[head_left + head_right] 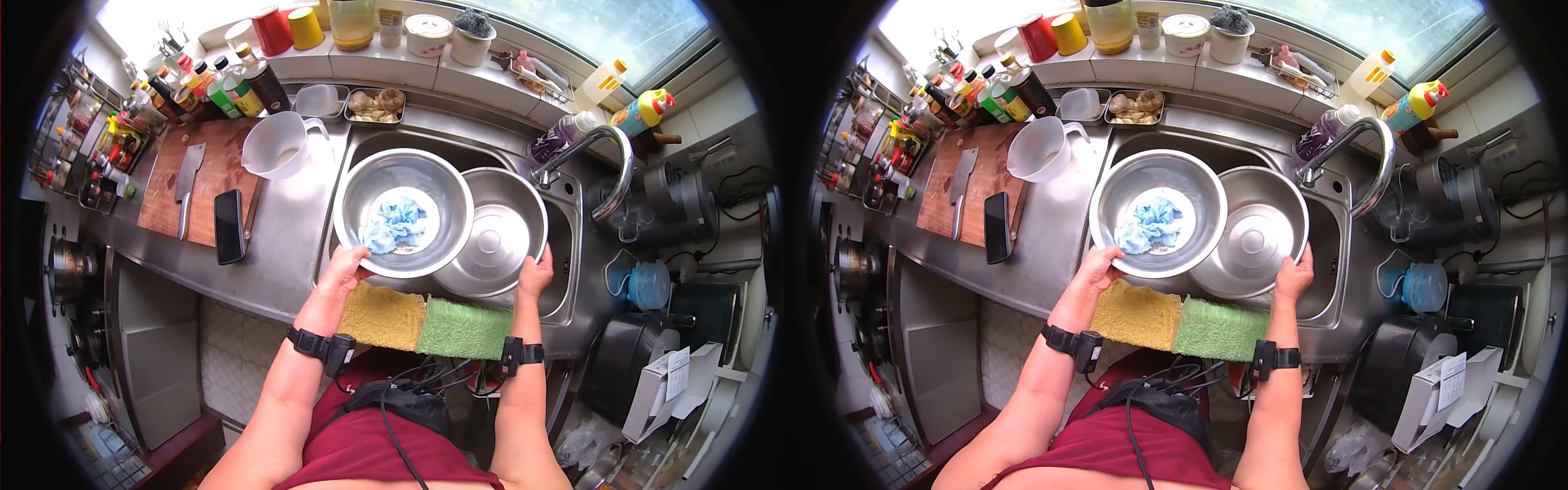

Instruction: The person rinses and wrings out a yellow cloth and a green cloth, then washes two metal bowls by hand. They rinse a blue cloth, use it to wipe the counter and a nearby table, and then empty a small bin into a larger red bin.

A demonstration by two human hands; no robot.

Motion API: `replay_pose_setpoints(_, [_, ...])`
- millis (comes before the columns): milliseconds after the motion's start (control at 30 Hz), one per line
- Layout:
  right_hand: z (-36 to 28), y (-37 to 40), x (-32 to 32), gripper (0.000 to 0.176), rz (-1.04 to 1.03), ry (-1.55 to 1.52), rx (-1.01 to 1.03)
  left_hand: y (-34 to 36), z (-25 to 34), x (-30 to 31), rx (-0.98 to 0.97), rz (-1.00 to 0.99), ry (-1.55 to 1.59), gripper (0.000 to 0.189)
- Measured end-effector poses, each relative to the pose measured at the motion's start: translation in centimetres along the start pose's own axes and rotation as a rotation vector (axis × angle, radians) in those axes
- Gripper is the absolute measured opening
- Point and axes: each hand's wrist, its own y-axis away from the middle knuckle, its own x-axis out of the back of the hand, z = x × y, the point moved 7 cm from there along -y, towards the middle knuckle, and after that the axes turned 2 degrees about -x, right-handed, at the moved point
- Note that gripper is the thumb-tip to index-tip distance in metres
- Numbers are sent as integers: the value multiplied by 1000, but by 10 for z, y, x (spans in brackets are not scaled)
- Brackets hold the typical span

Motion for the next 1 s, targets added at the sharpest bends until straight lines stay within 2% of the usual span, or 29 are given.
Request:
replay_pose_setpoints(67, [42,4,4,52,26,-111,-110,0,-2,-3,11,-14,-16,42])
replay_pose_setpoints(200, [82,19,23,45,139,-5,-313,-5,-10,-2,5,-10,5,46])
replay_pose_setpoints(233, [84,21,33,41,168,131,-307,-7,-12,-1,3,-15,9,46])
replay_pose_setpoints(300, [82,19,48,44,66,580,-313,-8,-16,0,6,-17,-4,47])
replay_pose_setpoints(367, [83,15,59,53,8,987,-373,-9,-16,-3,9,-12,-37,48])
replay_pose_setpoints(433, [43,16,40,56,132,1150,-110,-11,-20,-3,-16,-20,-25,48])
replay_pose_setpoints(500, [-25,21,-20,52,-9,907,399,-14,-24,-3,-22,-25,-26,48])
replay_pose_setpoints(533, [-59,31,-58,46,-178,721,506,-15,-27,-3,-14,-28,-34,48])
replay_pose_setpoints(567, [-71,43,-95,45,-430,593,563,-15,-30,-3,-4,-33,-42,49])
replay_pose_setpoints(600, [-57,55,-129,46,-706,330,359,-16,-31,-4,-4,-29,-44,49])
replay_pose_setpoints(633, [-56,77,-162,51,-925,363,314,-15,-33,-6,-6,-25,-46,49])
replay_pose_setpoints(700, [-54,111,-205,54,-1158,514,506,-16,-36,-5,-10,-17,-50,48])
replay_pose_setpoints(800, [-33,120,-228,48,-1145,1041,567,-16,-40,0,-5,8,-54,45])
replay_pose_setpoints(833, [-28,111,-230,44,-979,1031,609,-15,-42,1,3,23,-51,44])
replay_pose_setpoints(933, [-15,115,-231,44,-863,1113,516,-20,-46,3,-14,41,-16,40])
replay_pose_setpoints(967, [-17,122,-229,41,-934,1095,578,-22,-47,2,-23,37,-15,40])
replay_pose_setpoints(1000, [-24,121,-227,42,-964,1085,516,-23,-49,2,-22,39,-19,40])
